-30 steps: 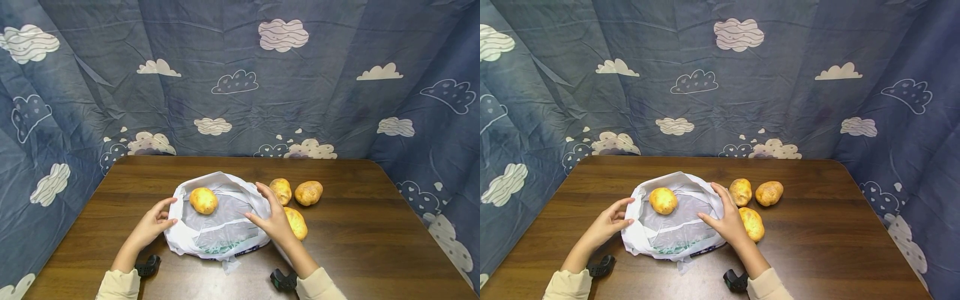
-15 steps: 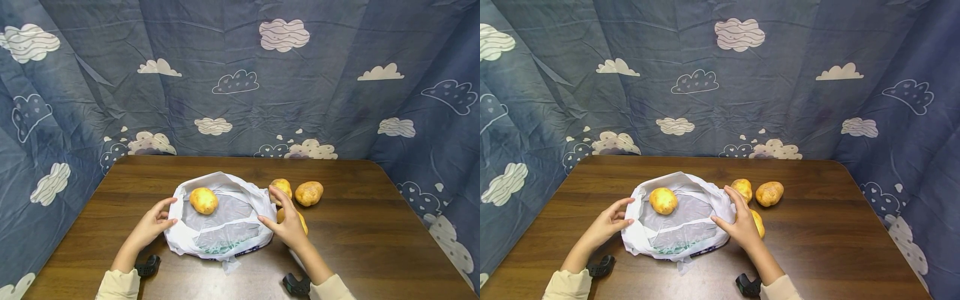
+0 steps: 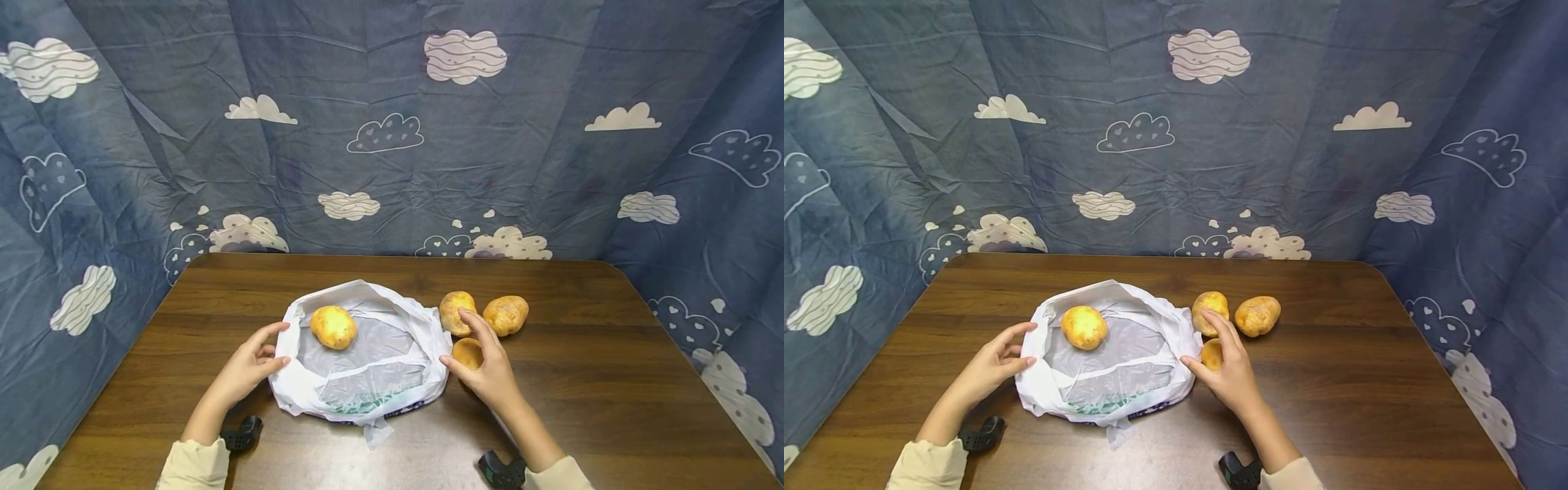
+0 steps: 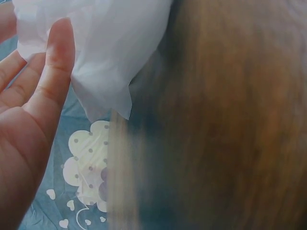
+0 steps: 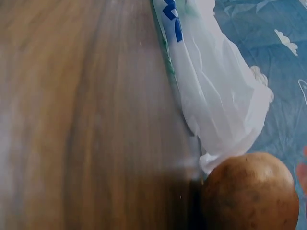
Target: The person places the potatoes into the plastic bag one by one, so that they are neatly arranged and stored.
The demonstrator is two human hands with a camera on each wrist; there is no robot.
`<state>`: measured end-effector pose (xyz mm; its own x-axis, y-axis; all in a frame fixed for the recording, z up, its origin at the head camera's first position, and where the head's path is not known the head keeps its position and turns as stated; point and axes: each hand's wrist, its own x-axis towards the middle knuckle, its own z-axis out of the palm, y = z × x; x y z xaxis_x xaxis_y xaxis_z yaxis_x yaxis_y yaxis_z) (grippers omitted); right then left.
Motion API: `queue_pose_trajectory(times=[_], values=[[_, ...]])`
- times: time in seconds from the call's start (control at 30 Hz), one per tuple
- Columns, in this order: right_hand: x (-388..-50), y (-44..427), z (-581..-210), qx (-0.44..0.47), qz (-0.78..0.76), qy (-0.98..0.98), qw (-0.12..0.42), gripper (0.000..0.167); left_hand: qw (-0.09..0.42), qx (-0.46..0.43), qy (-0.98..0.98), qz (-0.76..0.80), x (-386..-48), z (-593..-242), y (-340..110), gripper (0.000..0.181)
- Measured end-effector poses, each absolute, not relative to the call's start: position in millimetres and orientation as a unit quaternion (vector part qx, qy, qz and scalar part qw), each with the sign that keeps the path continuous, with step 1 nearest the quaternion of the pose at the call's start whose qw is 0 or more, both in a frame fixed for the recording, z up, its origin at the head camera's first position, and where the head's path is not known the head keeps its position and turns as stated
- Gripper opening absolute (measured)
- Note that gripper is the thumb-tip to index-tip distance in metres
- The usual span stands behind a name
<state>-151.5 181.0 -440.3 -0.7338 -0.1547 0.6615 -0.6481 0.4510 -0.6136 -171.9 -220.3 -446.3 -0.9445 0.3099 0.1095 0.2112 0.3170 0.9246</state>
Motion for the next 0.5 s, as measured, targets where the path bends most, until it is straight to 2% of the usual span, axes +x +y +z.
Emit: queue_pose_trajectory(times=[0.2, 0.5], values=[[-142, 187, -431, 0.244, 0.447, -0.811, 0.288, 0.078, 0.043, 0.163, 0.811, 0.561, -172, -446, -219, 0.056], [-127, 193, -417, 0.227, 0.438, -0.82, 0.289, 0.071, 0.048, 0.16, 0.806, 0.568, -171, -445, -218, 0.057]])
